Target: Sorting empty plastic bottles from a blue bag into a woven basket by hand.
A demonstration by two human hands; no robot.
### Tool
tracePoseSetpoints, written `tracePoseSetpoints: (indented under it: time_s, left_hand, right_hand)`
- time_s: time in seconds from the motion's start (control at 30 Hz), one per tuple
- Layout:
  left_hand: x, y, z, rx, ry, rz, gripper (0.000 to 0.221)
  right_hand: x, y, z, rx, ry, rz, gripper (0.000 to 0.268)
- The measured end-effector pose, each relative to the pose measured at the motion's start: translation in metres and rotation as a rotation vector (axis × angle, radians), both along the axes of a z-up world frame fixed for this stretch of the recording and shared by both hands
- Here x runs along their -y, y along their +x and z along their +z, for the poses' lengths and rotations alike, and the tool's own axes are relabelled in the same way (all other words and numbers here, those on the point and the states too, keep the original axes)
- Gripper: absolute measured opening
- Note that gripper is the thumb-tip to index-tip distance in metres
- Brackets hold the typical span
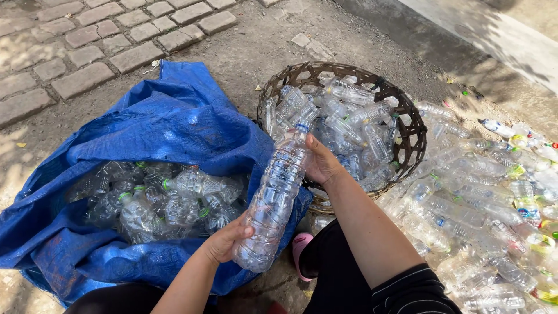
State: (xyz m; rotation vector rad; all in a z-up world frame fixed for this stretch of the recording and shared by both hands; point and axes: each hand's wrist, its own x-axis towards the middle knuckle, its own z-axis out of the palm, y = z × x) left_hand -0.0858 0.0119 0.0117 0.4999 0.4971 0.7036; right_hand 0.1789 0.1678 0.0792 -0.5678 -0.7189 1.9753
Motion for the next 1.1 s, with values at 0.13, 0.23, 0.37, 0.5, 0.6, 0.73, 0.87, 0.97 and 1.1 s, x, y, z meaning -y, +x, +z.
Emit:
tracePoseSetpoints:
  time_s: [0.13,0.23,0.37,0.5,0.6,0.73,0.87,0.97,1.1]
  left_hand:
    - [0.002,0.005,0.004,0.099,-0.027,0.006,0.109]
    - [0.002,0.004,-0.007,0.048,-0.067,0.025,0.108]
    - [0.003,0.002,-0.023,0.070,-0.146,0.021,0.098]
    - [0.005,0.003,-0.023,0.072,-0.143,0.022,0.100]
    - [0.006,0.003,-0.032,0.077,-0.178,0.024,0.100]
    - [0.006,0.007,-0.022,0.197,-0.122,-0.042,0.115]
    - [0.008,0.006,-0.036,0.315,-0.111,-0.101,0.118]
    - [0.011,0.008,-0.051,0.345,-0.175,-0.118,0.114]
    - [0.013,0.011,-0.048,0.333,-0.206,-0.074,0.105]
  right_hand:
    - [-0.002,0.003,-0.005,-0.033,-0.023,0.016,0.083]
    - [-0.002,0.005,-0.009,-0.031,0.017,0.044,0.068]
    - [-0.003,0.003,-0.008,-0.038,0.046,0.097,0.073]
    - [0.001,-0.002,0.000,0.066,0.054,0.067,0.088]
    - [0.000,-0.002,-0.003,0.089,0.030,0.051,0.080]
    - [-0.001,0.004,0.003,0.049,0.022,0.016,0.070]
    - [-0.010,0.018,-0.002,0.065,0.066,-0.011,0.075]
    - [-0.009,0.023,0.000,0.041,0.075,-0.012,0.072]
    - [-0.008,0.027,-0.002,-0.015,0.141,0.048,0.077]
